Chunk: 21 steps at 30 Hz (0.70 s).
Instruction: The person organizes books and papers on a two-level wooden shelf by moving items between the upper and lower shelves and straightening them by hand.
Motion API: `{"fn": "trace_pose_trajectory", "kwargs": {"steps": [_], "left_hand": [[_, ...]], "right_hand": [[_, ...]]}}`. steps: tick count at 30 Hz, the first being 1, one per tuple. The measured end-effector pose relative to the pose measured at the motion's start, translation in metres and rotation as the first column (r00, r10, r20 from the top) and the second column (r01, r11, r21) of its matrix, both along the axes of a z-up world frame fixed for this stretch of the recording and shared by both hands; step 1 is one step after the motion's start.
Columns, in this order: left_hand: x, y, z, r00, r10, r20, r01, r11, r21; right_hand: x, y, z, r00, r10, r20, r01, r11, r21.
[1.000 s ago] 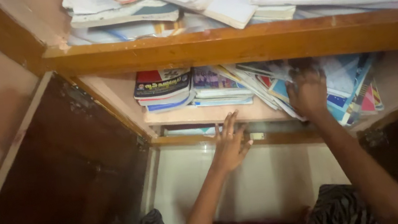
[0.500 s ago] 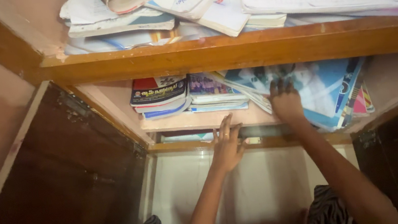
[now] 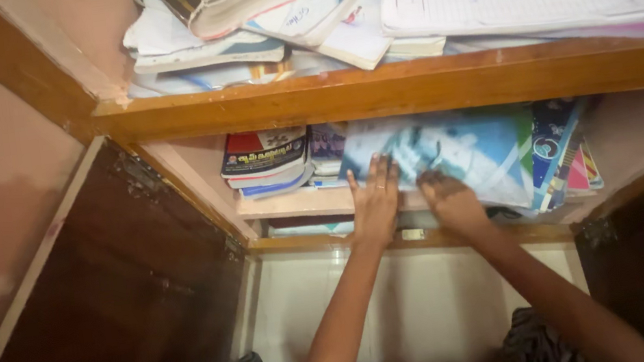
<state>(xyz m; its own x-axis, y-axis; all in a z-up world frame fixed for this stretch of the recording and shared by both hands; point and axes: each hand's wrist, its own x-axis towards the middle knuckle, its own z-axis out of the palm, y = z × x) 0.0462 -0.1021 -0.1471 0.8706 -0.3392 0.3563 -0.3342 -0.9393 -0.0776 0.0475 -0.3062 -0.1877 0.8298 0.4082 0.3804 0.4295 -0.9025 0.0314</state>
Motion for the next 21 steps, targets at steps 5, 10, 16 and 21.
{"fn": "trace_pose_trajectory", "kwargs": {"steps": [5, 10, 16, 21], "left_hand": [[0.015, 0.005, -0.037, 0.997, -0.074, -0.036, 0.071, 0.994, -0.082], [0.010, 0.030, -0.039, 0.978, -0.122, 0.170, 0.129, 0.991, -0.031], [-0.045, 0.084, 0.033, 0.878, -0.223, 0.424, 0.288, 0.953, -0.094], [-0.080, 0.110, 0.133, 0.843, -0.209, 0.496, 0.300, 0.947, -0.110]], "right_hand": [[-0.028, 0.018, 0.029, 0.897, 0.305, 0.320, -0.292, 0.952, -0.089], [-0.048, 0.015, 0.056, 0.886, 0.132, 0.444, -0.117, 0.991, -0.061], [-0.078, -0.002, 0.085, 0.920, 0.005, 0.391, -0.087, 0.978, 0.191], [-0.093, 0.013, 0.148, 0.942, 0.008, 0.336, -0.097, 0.964, 0.249]]}}
